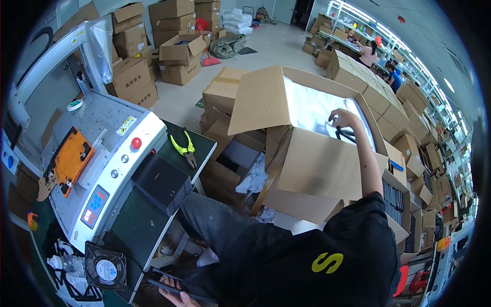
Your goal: The person assembles black electronic devices by attaching frames to the main units. They retrieve frames from a cardboard box, place them on a machine, and then fit them onto the devices using a manual press jig. The finished units are stacked on the workbench.
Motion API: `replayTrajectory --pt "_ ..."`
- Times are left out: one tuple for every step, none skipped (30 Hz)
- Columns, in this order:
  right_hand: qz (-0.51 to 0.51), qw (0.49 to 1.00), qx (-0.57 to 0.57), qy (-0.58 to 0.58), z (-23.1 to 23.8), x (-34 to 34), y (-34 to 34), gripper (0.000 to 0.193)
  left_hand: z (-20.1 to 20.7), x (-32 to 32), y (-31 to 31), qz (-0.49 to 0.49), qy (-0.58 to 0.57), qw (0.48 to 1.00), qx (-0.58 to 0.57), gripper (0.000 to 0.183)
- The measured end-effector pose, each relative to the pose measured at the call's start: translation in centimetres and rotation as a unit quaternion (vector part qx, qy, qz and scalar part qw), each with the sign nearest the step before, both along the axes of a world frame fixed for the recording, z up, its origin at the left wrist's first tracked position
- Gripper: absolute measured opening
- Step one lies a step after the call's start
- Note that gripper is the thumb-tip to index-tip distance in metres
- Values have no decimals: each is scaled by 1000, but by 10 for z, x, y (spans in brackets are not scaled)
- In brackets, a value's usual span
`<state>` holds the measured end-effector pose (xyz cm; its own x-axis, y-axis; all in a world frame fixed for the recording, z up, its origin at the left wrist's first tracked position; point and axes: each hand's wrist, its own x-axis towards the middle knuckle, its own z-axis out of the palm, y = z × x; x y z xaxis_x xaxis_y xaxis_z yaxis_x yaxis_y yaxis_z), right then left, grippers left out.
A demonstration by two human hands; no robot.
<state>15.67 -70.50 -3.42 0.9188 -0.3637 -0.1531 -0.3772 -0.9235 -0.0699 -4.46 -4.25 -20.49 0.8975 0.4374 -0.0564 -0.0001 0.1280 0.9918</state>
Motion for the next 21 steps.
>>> replayTrajectory --pt "9 999 -2 -33 15 7 3 25 -11 2 5 -3 -64 998 7 76" --pt "-21 996 49 -67 30 15 17 21 0 -2 2 -10 -19 1000 17 77" --pt "-5 994 56 -98 41 28 29 16 22 -7 -6 -12 26 999 34 77" --pt "53 982 -44 -175 64 36 59 14 34 -10 -9 -9 69 997 40 77" --pt "87 967 -31 -238 85 47 82 16 29 -5 -8 -19 25 999 32 75" --pt "140 946 40 -290 104 61 96 16 16 -1 -5 -21 -18 999 26 73" --pt "213 914 110 -326 124 71 127 14 9 -4 -1 -11 -55 998 29 72" --pt "259 884 126 -369 141 78 170 13 19 -4 -4 -13 -51 997 50 73" --pt "300 849 147 -410 152 84 211 13 30 -1 -10 -14 -42 997 70 75" --pt "321 845 120 -411 161 84 242 14 43 6 -15 -17 -24 999 14 82" --pt "346 835 89 -418 167 90 276 15 52 7 -17 -15 -17 999 -46 90" --pt "415 793 79 -440 176 95 315 18 46 3 -13 -17 -35 998 -46 90" --pt "480 744 122 -448 174 109 346 19 43 2 -13 -25 -46 998 -38 90" --pt "522 700 135 -468 168 123 382 18 47 0 -16 -19 -49 998 -37 89" --pt "580 631 199 -476 142 160 441 18 58 -11 -23 35 -33 999 -1 88" --pt "588 609 249 -471 134 169 483 18 65 -14 -25 41 -31 998 -23 88" --pt "588 590 294 -468 126 180 515 18 71 -14 -29 38 -30 998 -44 88" --pt "581 576 337 -466 115 188 546 18 66 -17 -31 42 -33 998 -34 88" --pt "574 560 377 -463 104 195 575 17 67 -20 -33 50 -29 998 -33 88" --pt "559 551 418 -457 91 203 602 16 70 -23 -36 58 -24 998 -31 87" --pt "542 542 460 -448 77 207 625 16 72 -27 -39 66 -16 997 -28 87"
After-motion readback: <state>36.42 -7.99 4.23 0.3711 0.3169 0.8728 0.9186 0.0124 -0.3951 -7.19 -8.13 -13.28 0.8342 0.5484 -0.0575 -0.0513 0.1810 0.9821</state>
